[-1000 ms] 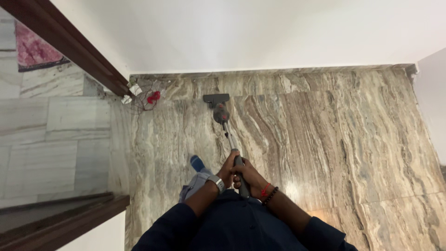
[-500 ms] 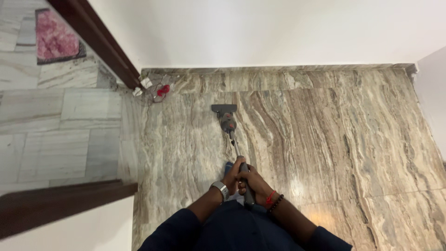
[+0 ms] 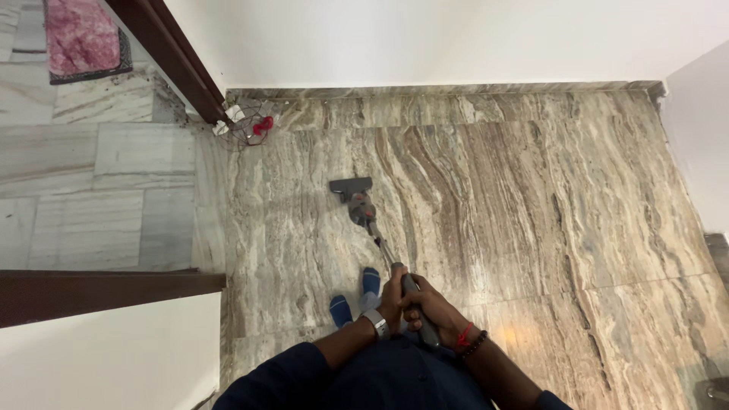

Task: The person vacuums the floor, moving the vacuum head along the walls and into the corners of multiple rooms.

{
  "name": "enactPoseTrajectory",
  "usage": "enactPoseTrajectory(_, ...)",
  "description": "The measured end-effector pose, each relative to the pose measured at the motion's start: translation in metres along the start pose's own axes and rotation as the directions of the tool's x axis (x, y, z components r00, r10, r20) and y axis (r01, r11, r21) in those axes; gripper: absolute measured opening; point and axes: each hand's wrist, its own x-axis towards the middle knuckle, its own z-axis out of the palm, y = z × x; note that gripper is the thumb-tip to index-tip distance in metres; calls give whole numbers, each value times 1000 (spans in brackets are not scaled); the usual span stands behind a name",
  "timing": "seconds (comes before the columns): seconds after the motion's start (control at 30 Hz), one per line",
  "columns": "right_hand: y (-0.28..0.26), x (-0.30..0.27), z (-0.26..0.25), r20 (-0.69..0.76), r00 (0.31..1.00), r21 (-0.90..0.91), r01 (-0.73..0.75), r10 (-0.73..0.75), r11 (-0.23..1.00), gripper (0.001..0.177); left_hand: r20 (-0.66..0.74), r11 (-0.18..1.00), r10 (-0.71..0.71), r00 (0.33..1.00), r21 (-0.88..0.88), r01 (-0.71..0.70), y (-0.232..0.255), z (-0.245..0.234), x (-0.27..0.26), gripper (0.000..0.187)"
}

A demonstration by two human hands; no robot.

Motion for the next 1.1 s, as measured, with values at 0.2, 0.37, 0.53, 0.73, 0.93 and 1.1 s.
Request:
enactPoseTrajectory(0.2, -2, -6, 2, -1, 999, -52, -40, 40, 998, 72, 2, 994, 102, 995, -25, -102, -16, -14, 13, 49)
enactPoseTrajectory(0.37, -10, 1, -4, 44, 998, 2, -43, 43, 999, 65, -54, 996, 83, 995, 24, -81, -8, -8, 18, 46)
enactPoseTrajectory(0.53, -34, 22, -9, 43, 998, -38, -33, 35, 999, 49, -5, 994, 74, 997, 79, -73, 22, 2, 28, 55)
enactPoseTrajectory(0.73, -71, 56, -4, 50, 998, -24, -29, 31, 999, 55, 87, 994, 51, 995, 94, -59, 66, 5, 45, 57)
enactPoseTrajectory(0.93, -91, 87, 16, 43, 999, -58, 17, -15, 998, 56, 126, 981, 50, 991, 178, -73, 112, -12, 60, 55)
enactPoseTrajectory(1.1, -113, 121, 31, 65, 995, 22, 78, -79, 997, 41, 91, 957, 73, 993, 273, -95, 161, -14, 71, 56)
